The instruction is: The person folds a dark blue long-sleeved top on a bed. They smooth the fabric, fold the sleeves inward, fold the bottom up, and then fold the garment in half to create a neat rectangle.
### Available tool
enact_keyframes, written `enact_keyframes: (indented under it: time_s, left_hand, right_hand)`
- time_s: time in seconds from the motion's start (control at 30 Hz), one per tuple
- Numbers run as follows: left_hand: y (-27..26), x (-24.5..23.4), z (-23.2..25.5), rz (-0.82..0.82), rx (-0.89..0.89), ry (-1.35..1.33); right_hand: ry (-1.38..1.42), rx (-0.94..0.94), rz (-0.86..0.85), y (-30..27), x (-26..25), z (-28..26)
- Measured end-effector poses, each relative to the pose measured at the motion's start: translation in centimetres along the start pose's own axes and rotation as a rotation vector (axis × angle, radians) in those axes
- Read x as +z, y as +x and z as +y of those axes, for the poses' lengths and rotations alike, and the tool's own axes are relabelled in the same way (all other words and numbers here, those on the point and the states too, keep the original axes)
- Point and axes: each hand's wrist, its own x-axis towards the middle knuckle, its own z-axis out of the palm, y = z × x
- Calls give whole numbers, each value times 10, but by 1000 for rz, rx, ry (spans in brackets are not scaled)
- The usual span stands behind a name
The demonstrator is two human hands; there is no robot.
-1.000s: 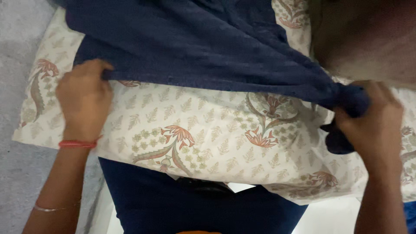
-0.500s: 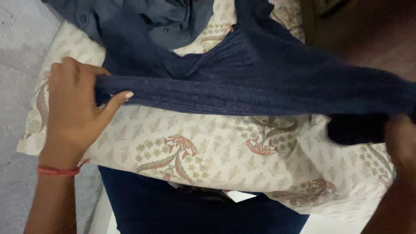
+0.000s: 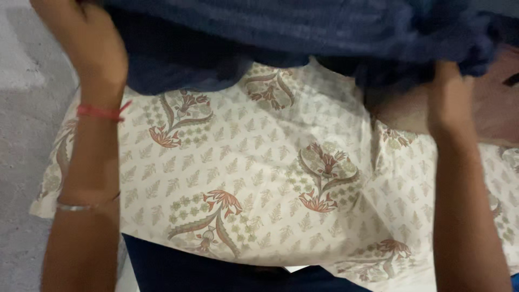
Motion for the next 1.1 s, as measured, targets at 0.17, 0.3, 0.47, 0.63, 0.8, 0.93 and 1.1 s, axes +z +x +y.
enact_keyframes:
  time_s: [0.17, 0.3, 0.47, 0.63, 0.8, 0.93, 1.1]
  left_hand:
    - [-40, -80, 60, -367, -4, 42]
    - [-72, -112, 77, -640, -191, 57]
    - [-93, -125, 80, -874, -234, -58]
    - [-99, -131, 81, -887, -238, -70]
    - [-108, -150, 73, -871, -221, 37]
    - [-111, -171, 70, -861, -278, 93]
    - [-97, -169, 84, -1196, -574, 148]
  right_hand:
    - [-329, 23, -213, -52, -34, 24]
    - [-475, -21, -368, -96, -52, 42]
    - [-430, -62, -388, -114, -42, 28]
    - [-274, -200, -525, -114, -41, 15]
    - [-447, 345, -654, -120, -65, 59]
    - [-518, 445, -849, -117, -86, 78]
    - [-749, 543, -1067, -109, -64, 52]
